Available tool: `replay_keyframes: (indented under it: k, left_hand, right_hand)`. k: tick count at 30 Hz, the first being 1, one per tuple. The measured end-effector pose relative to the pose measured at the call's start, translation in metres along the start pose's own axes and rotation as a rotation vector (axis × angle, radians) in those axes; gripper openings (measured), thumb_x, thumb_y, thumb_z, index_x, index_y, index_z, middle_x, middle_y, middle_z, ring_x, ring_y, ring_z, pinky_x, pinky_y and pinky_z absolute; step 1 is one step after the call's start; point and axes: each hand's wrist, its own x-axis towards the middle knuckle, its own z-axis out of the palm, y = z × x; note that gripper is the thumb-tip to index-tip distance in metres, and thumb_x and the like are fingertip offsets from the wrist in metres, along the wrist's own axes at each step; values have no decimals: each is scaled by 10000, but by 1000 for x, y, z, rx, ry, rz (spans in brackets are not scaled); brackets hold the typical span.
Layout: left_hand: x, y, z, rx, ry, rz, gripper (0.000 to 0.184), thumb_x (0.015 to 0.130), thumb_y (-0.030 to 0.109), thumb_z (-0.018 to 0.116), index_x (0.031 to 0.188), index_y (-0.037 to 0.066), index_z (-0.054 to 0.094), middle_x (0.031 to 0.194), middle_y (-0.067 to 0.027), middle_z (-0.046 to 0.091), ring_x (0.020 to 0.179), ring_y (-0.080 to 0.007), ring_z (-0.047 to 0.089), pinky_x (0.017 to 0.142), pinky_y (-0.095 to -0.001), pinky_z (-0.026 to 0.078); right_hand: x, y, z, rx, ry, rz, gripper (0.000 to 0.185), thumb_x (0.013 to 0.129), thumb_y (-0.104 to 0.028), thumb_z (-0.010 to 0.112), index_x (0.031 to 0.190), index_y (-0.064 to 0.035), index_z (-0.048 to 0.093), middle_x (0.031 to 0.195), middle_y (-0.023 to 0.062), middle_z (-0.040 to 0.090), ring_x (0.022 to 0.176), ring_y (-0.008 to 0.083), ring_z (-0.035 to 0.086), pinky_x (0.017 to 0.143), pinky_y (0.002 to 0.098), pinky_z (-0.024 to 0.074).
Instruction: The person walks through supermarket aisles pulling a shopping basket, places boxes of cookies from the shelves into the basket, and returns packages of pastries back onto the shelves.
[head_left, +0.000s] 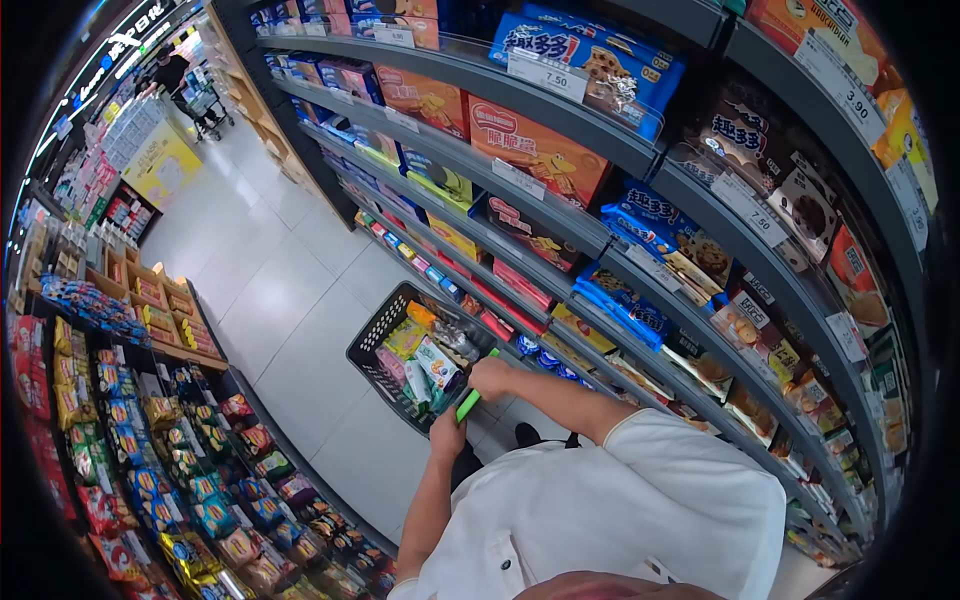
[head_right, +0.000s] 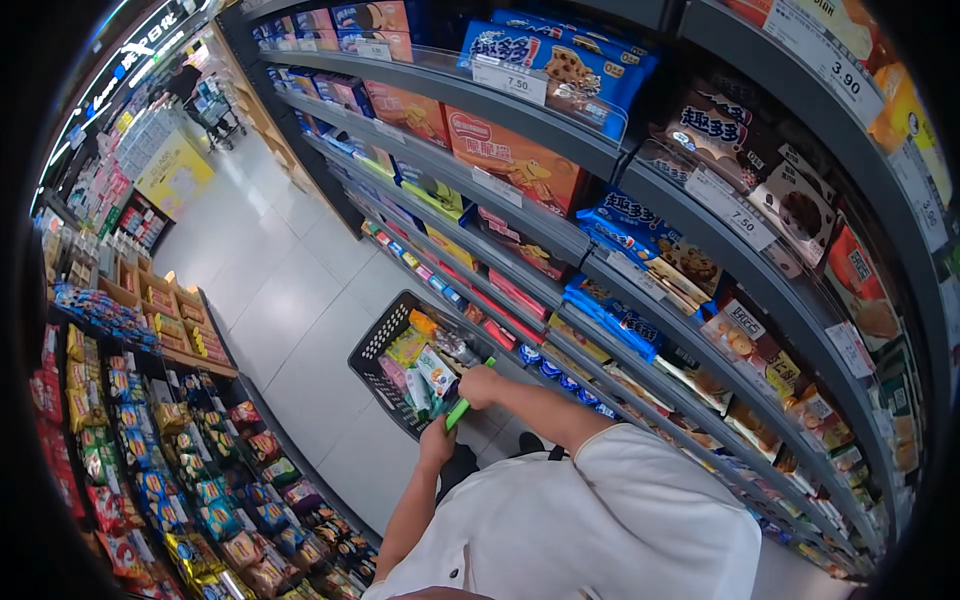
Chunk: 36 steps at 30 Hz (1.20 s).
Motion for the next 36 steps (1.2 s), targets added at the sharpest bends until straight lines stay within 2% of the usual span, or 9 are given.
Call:
replay_keyframes:
  k: [3,5,6,7,12,19,27,32,36]
  left_hand:
    - [22,-16,-18,29,-102,25,292,867,215,642,1101,61,560,903,-230,672,876,-433,643,764,-531,498]
    - [35,-28,-30,27,-124,53,283,872,214,635,1093,59,548,903,-237,670,877,-438,643,764,-534,499]
    - [42,-33,-35,25,-132,57,274,877,213,628,1084,58,535,903,-244,668,878,-442,643,764,-536,499]
    - [47,-38,-41,22,-140,74,274,877,213,628,1084,58,535,903,-244,668,878,-442,643,764,-536,499]
    - [75,-73,-72,-37,-205,183,323,900,257,630,1129,66,505,912,-274,661,896,-464,636,756,-546,490]
    - [103,-104,-91,11,-266,209,305,883,210,603,1129,60,504,919,-250,668,882,-448,646,766,-547,497]
    - [133,-114,-125,-101,-190,220,295,887,218,623,1131,82,527,920,-238,654,884,-443,637,758,-536,490]
    - [166,-123,-151,-94,-171,143,279,886,210,629,1117,76,549,949,-221,659,921,-426,635,779,-520,492]
    - [204,-135,-172,-69,-113,128,283,875,237,637,1102,78,577,943,-223,672,917,-422,644,777,-520,497]
  right_hand:
    - [17,-5,-20,-62,48,15,132,676,-212,684,759,-121,729,751,122,702,747,336,700,706,466,551]
    - [31,-12,-28,-120,49,78,117,696,-211,681,752,-120,727,757,117,706,759,317,701,818,452,523]
    - [42,-15,-28,-127,40,133,106,712,-205,676,763,-128,729,797,102,714,887,300,687,882,462,471]
    - [48,-17,-28,-127,40,153,106,712,-205,676,763,-128,729,797,102,714,887,300,687,882,462,471]
    - [92,-36,-28,-120,157,381,124,772,-179,675,845,-134,764,921,59,723,1107,281,586,871,457,452]
    - [121,-45,-43,-142,113,428,124,756,-174,688,848,-137,763,917,58,725,1084,282,599,864,452,455]
    - [156,-37,-93,-89,-17,356,142,728,-149,695,853,-135,761,908,81,728,1006,281,656,874,466,468]
    - [203,-16,-111,-89,-51,279,149,737,-141,666,843,-95,760,889,140,736,877,313,719,776,458,532]
    - [236,-9,-153,-95,-73,243,166,740,-154,666,859,-94,764,884,136,737,873,309,719,777,457,537]
